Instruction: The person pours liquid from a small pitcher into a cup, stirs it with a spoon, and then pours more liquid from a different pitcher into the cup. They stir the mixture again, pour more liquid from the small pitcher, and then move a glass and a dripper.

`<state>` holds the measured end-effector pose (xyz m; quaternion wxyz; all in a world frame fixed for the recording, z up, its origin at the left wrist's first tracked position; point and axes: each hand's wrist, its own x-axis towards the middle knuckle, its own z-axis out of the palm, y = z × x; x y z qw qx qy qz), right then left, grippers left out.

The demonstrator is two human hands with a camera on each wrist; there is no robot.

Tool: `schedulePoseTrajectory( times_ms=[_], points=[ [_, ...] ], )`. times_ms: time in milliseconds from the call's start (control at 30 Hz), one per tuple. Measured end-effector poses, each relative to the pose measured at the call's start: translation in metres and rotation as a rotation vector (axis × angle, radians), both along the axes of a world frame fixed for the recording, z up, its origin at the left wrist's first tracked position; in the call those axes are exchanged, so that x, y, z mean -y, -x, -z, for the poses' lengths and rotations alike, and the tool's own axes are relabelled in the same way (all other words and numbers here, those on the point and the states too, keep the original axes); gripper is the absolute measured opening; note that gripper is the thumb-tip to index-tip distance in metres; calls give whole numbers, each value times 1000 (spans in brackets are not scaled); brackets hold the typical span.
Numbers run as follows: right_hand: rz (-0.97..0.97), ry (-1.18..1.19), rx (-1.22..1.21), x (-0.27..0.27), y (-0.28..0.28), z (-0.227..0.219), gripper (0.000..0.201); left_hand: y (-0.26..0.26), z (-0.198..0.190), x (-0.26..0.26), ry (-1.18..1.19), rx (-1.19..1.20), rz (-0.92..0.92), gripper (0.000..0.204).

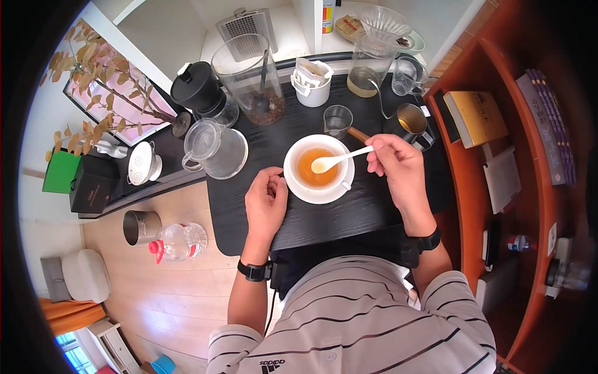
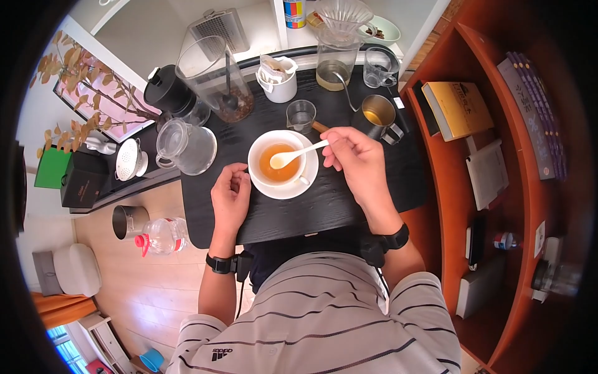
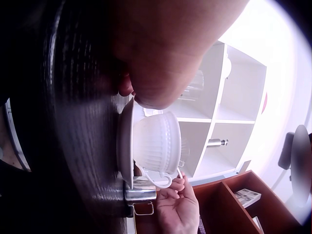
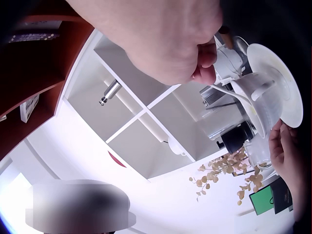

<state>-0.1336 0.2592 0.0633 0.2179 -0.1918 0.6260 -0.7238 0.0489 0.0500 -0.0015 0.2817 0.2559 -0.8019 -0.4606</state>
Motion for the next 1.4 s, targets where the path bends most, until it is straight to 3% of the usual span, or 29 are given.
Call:
schedulePoseTrajectory(
  times_ms=[233,433,867,1167,1400],
  points=[
    [77,29,-270,-3,-4,-16,20,0,1,0,-13,2,-4,17],
    [2,43,-436,-1,-7,-17,17,0,-1,-1,3,12,-7,17],
    [-28,24,-348,-23,-6,5,18,1,0,-1,45,3,-23,16],
    [206,47,-170,-67,2,39,18,1,4,0,51,-8,-39,16],
    [62,-39,-199,-81,6,68,17,1,4,0,69,-21,-57,16]
  ],
)
